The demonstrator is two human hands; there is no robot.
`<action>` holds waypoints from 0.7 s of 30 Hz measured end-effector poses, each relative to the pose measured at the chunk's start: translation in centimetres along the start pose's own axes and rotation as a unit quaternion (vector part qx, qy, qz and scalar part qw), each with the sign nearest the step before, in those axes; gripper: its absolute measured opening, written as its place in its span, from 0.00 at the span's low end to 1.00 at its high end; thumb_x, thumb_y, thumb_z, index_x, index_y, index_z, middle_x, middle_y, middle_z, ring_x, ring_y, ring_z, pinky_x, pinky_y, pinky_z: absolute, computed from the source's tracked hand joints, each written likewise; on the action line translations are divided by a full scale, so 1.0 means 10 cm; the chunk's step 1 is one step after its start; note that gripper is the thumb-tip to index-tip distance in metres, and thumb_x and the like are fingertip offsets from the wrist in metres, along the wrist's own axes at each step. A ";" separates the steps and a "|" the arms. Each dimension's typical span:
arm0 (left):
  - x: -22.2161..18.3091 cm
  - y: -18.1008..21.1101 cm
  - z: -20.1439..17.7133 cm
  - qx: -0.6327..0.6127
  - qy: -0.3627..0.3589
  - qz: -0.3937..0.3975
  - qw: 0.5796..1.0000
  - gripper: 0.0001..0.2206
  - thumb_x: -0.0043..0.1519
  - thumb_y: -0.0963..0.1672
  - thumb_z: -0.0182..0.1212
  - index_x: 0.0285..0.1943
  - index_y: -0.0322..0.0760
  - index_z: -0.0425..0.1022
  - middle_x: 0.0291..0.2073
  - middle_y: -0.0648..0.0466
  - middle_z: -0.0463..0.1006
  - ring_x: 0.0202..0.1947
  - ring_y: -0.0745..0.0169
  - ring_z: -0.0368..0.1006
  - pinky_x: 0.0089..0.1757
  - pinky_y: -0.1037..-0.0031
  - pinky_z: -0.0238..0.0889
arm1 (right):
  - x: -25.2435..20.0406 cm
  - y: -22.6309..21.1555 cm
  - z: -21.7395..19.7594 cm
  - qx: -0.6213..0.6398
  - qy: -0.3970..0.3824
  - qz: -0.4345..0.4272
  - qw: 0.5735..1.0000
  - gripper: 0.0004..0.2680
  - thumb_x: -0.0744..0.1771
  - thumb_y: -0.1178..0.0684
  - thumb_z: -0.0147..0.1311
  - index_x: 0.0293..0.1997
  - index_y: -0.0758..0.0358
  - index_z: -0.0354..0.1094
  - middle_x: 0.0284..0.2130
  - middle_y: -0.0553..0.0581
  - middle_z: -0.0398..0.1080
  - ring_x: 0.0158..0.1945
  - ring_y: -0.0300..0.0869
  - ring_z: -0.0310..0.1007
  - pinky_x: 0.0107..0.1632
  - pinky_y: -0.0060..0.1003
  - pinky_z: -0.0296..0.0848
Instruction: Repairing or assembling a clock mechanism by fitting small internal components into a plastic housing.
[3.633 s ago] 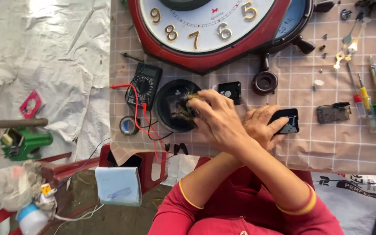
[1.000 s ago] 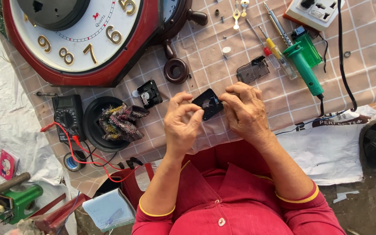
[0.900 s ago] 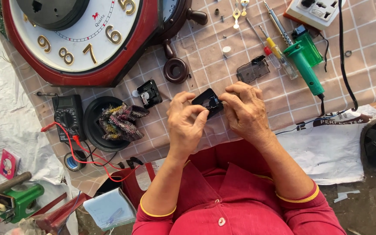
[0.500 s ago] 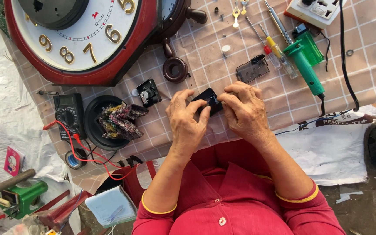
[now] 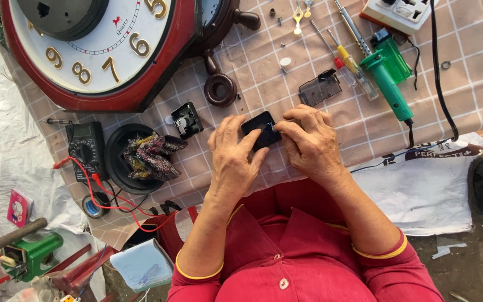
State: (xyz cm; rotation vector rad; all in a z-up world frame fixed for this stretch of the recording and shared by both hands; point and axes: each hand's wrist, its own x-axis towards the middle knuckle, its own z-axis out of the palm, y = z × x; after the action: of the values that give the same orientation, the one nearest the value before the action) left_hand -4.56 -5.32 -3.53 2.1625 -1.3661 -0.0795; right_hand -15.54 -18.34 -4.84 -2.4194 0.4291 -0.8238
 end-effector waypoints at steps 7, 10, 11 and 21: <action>0.00 0.04 0.00 0.036 -0.007 0.009 0.999 0.13 0.52 0.49 0.57 0.41 0.40 0.71 0.49 0.47 0.63 0.56 0.49 0.54 0.52 0.61 0.40 | 0.02 -0.02 0.00 -0.010 -0.003 -0.013 1.000 0.04 0.61 0.55 0.49 0.35 0.54 0.66 0.36 0.53 0.63 0.45 0.47 0.64 0.46 0.38 0.57; 0.01 0.05 0.01 0.039 -0.005 0.009 0.999 0.13 0.51 0.49 0.58 0.40 0.40 0.71 0.49 0.47 0.63 0.55 0.49 0.54 0.52 0.59 0.39 | 0.03 -0.02 0.00 -0.009 0.002 -0.011 1.000 0.04 0.62 0.56 0.48 0.35 0.54 0.67 0.36 0.53 0.63 0.45 0.47 0.65 0.46 0.37 0.57; 0.00 0.06 0.02 0.041 -0.004 0.009 0.999 0.13 0.51 0.48 0.59 0.40 0.40 0.71 0.49 0.47 0.63 0.55 0.49 0.54 0.52 0.59 0.39 | 0.02 -0.02 0.00 -0.009 0.007 -0.010 1.000 0.04 0.62 0.57 0.48 0.35 0.54 0.67 0.36 0.53 0.63 0.44 0.47 0.65 0.46 0.37 0.57; 0.01 0.01 0.03 0.023 -0.016 0.003 1.000 0.13 0.51 0.49 0.58 0.43 0.43 0.71 0.49 0.48 0.63 0.55 0.50 0.54 0.51 0.60 0.39 | -0.02 0.02 0.01 0.055 0.051 0.016 0.997 0.04 0.63 0.60 0.47 0.34 0.58 0.68 0.34 0.55 0.65 0.42 0.49 0.67 0.45 0.37 0.61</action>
State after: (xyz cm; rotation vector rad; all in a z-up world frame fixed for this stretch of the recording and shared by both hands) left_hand -4.67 -5.55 -3.74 2.2029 -1.4042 -0.0811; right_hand -15.60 -18.35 -5.12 -2.2710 0.4467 -0.9348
